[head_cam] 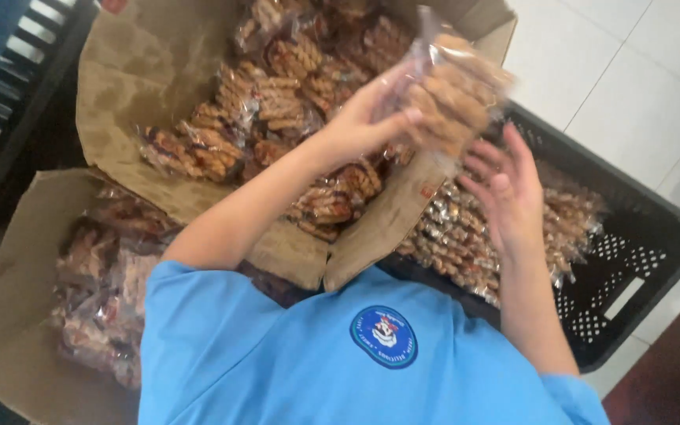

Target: The person transfers small plastic bags of snacks from a cardboard box into a black plastic basket. They pick up the bags by hand and place them into the basket, occasionally arranging them to fit.

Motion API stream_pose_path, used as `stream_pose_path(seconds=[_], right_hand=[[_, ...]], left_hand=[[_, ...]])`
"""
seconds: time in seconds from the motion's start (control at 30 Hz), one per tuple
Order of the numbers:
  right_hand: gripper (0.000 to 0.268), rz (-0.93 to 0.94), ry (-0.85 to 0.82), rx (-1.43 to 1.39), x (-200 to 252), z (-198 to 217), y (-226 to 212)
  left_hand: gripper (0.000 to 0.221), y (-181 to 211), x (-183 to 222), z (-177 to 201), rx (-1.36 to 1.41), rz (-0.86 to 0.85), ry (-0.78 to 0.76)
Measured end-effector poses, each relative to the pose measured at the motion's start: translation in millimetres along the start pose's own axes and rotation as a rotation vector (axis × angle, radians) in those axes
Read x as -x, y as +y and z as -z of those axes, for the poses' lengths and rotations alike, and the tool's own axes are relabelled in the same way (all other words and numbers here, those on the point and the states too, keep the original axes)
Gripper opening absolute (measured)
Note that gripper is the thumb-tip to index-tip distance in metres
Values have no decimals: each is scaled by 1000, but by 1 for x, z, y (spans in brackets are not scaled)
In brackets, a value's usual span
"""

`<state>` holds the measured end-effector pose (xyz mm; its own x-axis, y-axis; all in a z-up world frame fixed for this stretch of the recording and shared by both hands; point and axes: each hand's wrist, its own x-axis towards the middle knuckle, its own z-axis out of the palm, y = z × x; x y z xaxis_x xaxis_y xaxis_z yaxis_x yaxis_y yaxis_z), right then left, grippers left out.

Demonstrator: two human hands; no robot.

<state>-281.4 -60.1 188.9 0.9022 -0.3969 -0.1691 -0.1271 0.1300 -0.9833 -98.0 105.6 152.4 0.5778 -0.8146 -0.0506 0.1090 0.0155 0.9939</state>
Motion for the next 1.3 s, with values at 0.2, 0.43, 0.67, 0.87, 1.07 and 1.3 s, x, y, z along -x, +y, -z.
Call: stream_pose_path(seconds=[0.2,0.43,0.67,0.87,1.07,1.3], right_hand=[[51,-187,-192,-210,-30,-18,-21],[75,-170,274,79,21,32,-24],[48,-213,322,5,57,55,0],[14,-61,296,-242,69,42,13],[70,87,-162,-336,57,34,30],[88,214,-362,-292,72,20,-18]], left_hand=[[85,11,25,-3,-154,-235,-220],[61,-103,19,31,-724,726,-358],[62,-250,17,13,-1645,89,-588],[20,-59,53,13,-534,107,-102],[68,-47,67,-2,255,-214,200],[51,29,94,-115,156,-215,246]])
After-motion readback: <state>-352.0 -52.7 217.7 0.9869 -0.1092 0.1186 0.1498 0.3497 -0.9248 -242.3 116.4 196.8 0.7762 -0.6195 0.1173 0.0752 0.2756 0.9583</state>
